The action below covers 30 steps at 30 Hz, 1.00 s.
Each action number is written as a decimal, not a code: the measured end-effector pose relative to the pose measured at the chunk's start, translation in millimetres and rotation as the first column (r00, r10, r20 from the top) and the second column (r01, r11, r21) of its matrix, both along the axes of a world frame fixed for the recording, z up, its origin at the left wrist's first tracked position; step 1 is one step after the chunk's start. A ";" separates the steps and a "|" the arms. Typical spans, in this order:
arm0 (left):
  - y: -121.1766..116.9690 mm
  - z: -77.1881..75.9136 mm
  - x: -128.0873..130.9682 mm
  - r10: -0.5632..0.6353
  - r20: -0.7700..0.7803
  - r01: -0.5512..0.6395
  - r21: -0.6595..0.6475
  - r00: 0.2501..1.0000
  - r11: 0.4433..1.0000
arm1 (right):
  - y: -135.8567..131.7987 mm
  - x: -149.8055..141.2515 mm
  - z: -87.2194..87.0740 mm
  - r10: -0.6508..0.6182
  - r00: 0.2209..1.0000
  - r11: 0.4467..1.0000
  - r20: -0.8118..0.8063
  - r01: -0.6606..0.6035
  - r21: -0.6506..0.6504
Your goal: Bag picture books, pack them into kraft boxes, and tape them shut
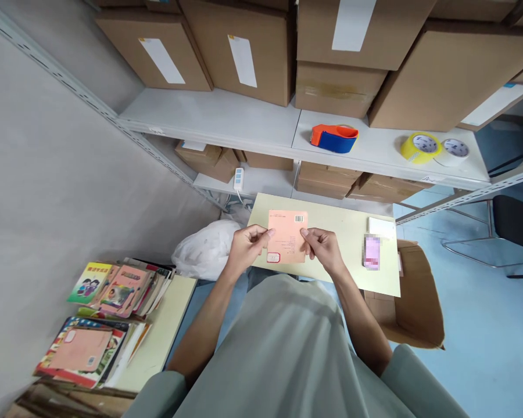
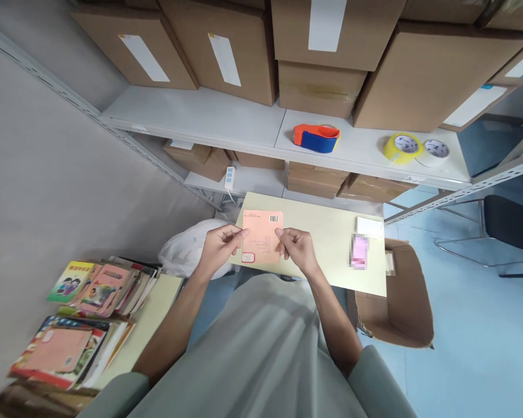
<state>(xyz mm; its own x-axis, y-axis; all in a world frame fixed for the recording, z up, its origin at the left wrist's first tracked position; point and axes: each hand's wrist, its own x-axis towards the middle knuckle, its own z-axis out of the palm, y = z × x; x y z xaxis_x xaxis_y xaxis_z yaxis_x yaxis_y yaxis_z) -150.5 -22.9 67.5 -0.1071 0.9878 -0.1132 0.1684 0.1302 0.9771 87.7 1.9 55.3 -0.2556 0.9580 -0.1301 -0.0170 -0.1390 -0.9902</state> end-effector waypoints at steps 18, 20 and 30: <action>-6.7 -11.9 14.2 0.081 -0.084 -0.067 0.160 0.993 0.985 | 5.5 4.7 -53.0 -0.051 0.990 0.990 -0.133 0.032 -0.139; -9.4 -14.1 20.8 0.076 -0.154 -0.034 0.258 0.985 0.966 | 9.7 1.4 -68.0 -0.017 0.987 0.992 -0.159 -0.003 -0.123; -32.5 -30.7 64.8 -0.035 -0.652 0.384 0.402 0.757 0.831 | 8.2 -28.8 -123.7 -0.058 0.917 0.970 -0.396 -0.041 -0.238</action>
<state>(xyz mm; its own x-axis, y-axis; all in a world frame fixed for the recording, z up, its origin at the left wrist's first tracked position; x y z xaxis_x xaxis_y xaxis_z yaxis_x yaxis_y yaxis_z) -85.7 -55.3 36.7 0.2388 0.8874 0.3943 0.6937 -0.4401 0.5702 58.9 10.0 -68.4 -0.3255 0.9140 -0.2421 -0.4038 -0.3659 -0.8385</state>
